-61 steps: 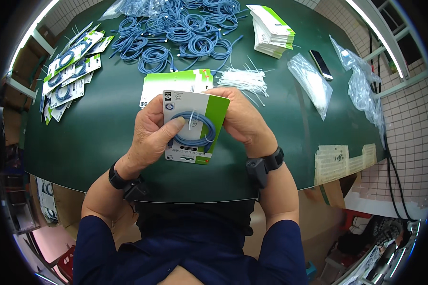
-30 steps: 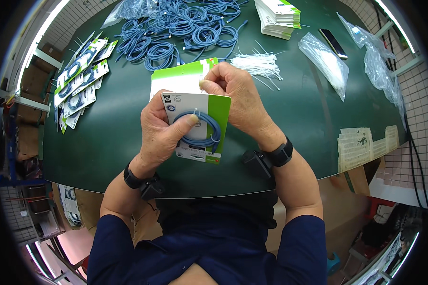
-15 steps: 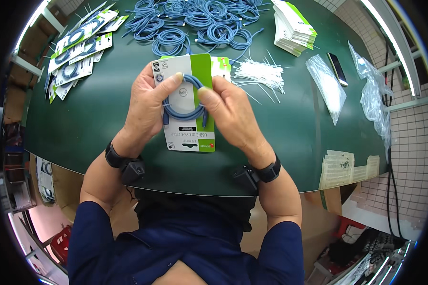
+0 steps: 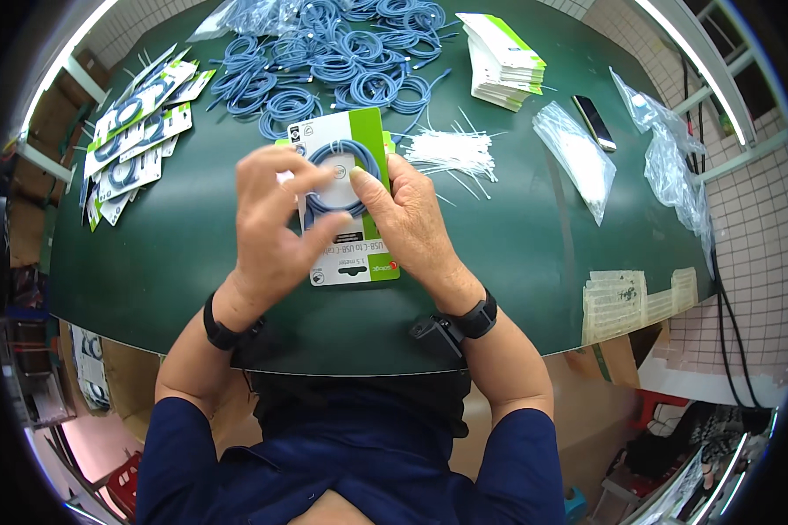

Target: Manually packaging blue USB cables into plastic and cardboard retail packaging.

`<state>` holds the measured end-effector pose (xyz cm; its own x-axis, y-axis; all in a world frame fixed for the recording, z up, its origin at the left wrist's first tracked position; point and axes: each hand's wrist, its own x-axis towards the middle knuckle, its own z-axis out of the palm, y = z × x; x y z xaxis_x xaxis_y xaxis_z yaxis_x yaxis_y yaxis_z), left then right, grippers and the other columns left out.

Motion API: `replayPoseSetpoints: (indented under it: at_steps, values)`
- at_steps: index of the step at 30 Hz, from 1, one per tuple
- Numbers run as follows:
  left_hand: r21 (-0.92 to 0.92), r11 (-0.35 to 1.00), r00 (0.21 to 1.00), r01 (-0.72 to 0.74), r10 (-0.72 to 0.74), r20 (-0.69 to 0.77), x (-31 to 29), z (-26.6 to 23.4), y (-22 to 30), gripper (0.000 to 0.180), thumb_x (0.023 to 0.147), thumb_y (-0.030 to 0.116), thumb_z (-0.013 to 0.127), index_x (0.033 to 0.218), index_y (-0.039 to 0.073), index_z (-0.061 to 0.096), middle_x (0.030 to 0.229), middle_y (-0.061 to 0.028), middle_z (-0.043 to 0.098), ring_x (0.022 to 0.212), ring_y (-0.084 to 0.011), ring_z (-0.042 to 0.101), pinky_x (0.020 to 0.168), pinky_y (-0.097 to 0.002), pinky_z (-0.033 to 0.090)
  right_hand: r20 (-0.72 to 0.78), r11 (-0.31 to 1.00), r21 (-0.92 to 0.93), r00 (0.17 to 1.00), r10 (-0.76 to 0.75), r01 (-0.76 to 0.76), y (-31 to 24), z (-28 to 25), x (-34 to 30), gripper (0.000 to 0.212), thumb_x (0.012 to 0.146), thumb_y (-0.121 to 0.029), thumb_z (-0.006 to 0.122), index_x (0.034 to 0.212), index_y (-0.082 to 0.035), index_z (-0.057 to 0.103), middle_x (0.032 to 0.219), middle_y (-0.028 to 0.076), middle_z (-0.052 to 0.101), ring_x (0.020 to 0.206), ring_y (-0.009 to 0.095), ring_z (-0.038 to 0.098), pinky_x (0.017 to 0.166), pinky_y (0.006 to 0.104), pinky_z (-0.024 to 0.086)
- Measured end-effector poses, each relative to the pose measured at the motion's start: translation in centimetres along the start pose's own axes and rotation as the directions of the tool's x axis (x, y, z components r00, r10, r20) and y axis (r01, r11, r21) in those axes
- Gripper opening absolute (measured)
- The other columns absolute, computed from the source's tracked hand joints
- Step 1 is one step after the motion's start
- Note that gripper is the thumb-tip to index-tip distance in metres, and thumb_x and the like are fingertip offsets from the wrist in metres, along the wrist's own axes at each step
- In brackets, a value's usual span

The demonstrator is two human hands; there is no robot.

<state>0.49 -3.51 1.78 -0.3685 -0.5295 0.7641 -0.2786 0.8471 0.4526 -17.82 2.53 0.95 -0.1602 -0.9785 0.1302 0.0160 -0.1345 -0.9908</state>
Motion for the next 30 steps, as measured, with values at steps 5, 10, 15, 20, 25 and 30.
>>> replayPoseSetpoints:
  at_steps: [5,10,15,20,25,30]
  values:
    - [0.065,0.982,0.970,-0.177,0.163,0.180,0.0,0.5,0.3,0.037,0.070,0.013,0.090,0.104,0.008,0.077,0.103,-0.0053,0.068,0.110,-0.0309,0.061,0.100,-0.0445,0.044,-0.024,0.991,-0.074,0.993,-0.113,0.111,0.2,-0.2,-0.1,0.035,0.113,-0.031,0.059,0.129,0.000,0.066,0.107,0.003,0.071,0.093,0.006,0.061,0.080,0.0252,0.053]
    - [-0.063,0.997,0.974,-0.054,0.066,0.215,0.1,0.5,-0.4,0.028,0.069,0.010,0.090,0.093,0.009,0.076,0.091,-0.0028,0.068,0.099,-0.0274,0.062,0.095,-0.0432,0.044,-0.011,0.989,-0.083,0.992,-0.126,0.125,0.4,0.4,-0.1,0.036,0.113,-0.032,0.059,0.129,0.000,0.065,0.107,0.004,0.070,0.095,0.007,0.060,0.081,0.0258,0.052]
    - [-0.133,0.991,0.962,0.033,0.005,0.272,-0.2,0.7,-1.0,0.025,0.070,0.010,0.089,0.091,0.009,0.075,0.089,-0.0025,0.068,0.091,-0.0257,0.061,0.093,-0.0415,0.044,-0.011,0.991,-0.085,0.994,-0.109,0.108,0.9,0.6,-0.2,0.036,0.113,-0.031,0.058,0.128,0.001,0.065,0.106,0.003,0.070,0.095,0.007,0.059,0.082,0.0264,0.052]
    - [-0.090,0.992,0.970,-0.094,0.111,0.217,-0.5,1.2,-0.8,0.023,0.072,0.009,0.088,0.090,0.010,0.074,0.088,-0.0026,0.066,0.088,-0.0254,0.060,0.096,-0.0436,0.044,-0.028,0.985,-0.092,0.988,-0.151,0.148,0.8,1.0,-0.2,0.034,0.113,-0.031,0.058,0.128,0.000,0.065,0.106,0.003,0.070,0.094,0.008,0.059,0.082,0.0274,0.052]
    - [0.041,0.971,0.951,-0.236,0.222,0.216,-0.6,1.3,-0.6,0.023,0.075,0.008,0.087,0.092,0.010,0.072,0.088,-0.0018,0.064,0.090,-0.0247,0.061,0.100,-0.0481,0.044,-0.033,0.973,-0.164,0.985,-0.168,0.160,0.7,0.9,-0.3,0.033,0.113,-0.030,0.058,0.128,-0.001,0.065,0.105,0.004,0.070,0.093,0.008,0.060,0.081,0.0283,0.053]
    - [0.019,0.961,0.944,-0.276,0.268,0.192,-0.3,1.4,-1.1,0.028,0.075,0.011,0.087,0.098,0.008,0.072,0.097,-0.0041,0.064,0.096,-0.0261,0.063,0.104,-0.0505,0.043,-0.014,0.967,-0.190,0.984,-0.178,0.172,0.8,0.3,0.1,0.033,0.113,-0.028,0.058,0.129,-0.001,0.066,0.106,0.004,0.071,0.095,0.008,0.062,0.082,0.0280,0.054]
